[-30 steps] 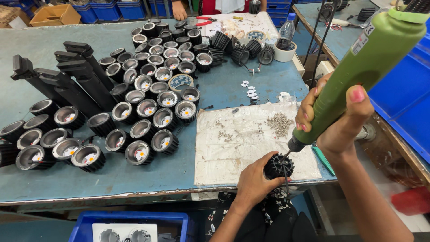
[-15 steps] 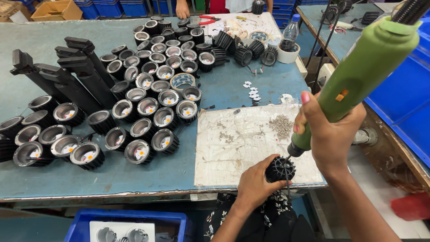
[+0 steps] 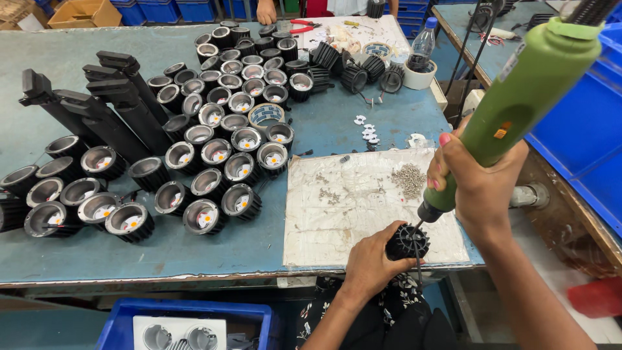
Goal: The person assembles LED light fixtures by hand, inserting internal components, using an electric screwdriver to fasten multiple screws into the housing, and applying a sticker to the finished unit.
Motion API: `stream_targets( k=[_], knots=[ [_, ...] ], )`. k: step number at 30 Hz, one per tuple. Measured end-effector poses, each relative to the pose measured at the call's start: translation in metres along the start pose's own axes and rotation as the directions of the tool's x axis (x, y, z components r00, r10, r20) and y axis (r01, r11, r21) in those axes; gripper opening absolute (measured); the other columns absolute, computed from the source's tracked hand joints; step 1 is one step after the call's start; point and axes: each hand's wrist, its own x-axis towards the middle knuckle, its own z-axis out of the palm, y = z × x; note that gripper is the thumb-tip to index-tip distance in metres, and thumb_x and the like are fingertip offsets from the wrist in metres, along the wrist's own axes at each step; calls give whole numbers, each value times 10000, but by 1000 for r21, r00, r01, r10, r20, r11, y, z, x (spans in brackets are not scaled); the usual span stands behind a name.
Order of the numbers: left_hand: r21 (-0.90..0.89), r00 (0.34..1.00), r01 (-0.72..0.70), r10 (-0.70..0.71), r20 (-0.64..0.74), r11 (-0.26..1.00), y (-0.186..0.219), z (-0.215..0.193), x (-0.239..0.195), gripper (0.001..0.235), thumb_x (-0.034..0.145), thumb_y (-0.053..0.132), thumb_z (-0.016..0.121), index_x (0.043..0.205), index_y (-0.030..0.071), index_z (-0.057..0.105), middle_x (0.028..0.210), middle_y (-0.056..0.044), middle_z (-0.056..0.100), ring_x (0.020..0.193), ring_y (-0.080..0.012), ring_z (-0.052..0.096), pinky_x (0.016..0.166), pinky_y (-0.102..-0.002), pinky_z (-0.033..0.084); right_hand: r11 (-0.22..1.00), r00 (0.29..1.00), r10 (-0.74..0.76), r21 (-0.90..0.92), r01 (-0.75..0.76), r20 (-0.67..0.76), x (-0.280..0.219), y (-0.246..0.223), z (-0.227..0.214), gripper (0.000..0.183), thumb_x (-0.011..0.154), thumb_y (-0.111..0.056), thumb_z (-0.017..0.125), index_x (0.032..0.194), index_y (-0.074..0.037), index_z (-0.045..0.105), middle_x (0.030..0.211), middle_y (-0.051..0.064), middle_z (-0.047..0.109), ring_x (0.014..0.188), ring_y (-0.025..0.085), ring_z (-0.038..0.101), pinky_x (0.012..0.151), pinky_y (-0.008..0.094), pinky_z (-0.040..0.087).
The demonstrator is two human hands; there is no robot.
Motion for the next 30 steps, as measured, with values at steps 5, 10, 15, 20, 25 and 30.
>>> stream_targets(
  k=[5,10,15,20,25,30],
  knots=[
    [11,1000,-19,19,-14,1000,-5,3,1,745,766,458,806,1399,142,574,1100,-138,749,1016,-330,719,892,-437,544,999,1000,21,36,-21,6,3,-4,1,158,1014,-29,643,930,-17,509,642,69,522,491,140,518,476,299,458],
    [-27,998,-39,38,-44,999,-6,5,0,709,757,405,798,1380,131,599,1125,-141,753,1032,-335,720,902,-429,547,997,997,-72,21,72,-10,15,-14,-12,129,1043,-13,627,977,0,517,625,82,513,461,153,517,450,314,461],
    [-37,997,-60,58,-57,998,-4,1,0,722,739,401,809,1377,127,609,1155,-152,741,1063,-345,703,912,-430,539,1000,998,-21,10,22,-67,9,-14,-23,154,1059,4,629,994,9,489,642,84,500,474,151,498,478,309,437],
    [-41,1000,-16,16,-20,999,-1,-1,0,724,731,409,809,1374,143,611,1131,-138,749,1053,-323,712,919,-419,535,999,996,9,41,-6,-89,2,-6,-26,150,1041,5,636,1017,5,488,634,87,501,474,160,499,489,321,445],
    [-36,1000,-21,21,-22,999,-1,-1,1,726,731,399,810,1383,146,611,1138,-136,751,1053,-317,716,924,-412,538,998,996,15,61,-9,-82,0,-3,-28,146,1052,11,634,1030,10,490,632,94,498,475,162,492,497,329,449],
    [-43,999,-23,21,-32,999,-2,0,1,732,730,398,813,1386,145,612,1139,-139,749,1056,-314,717,926,-409,539,998,997,3,66,2,-80,0,-3,-25,153,1056,13,634,1019,9,486,635,86,500,474,156,498,492,323,456]
  ],
)
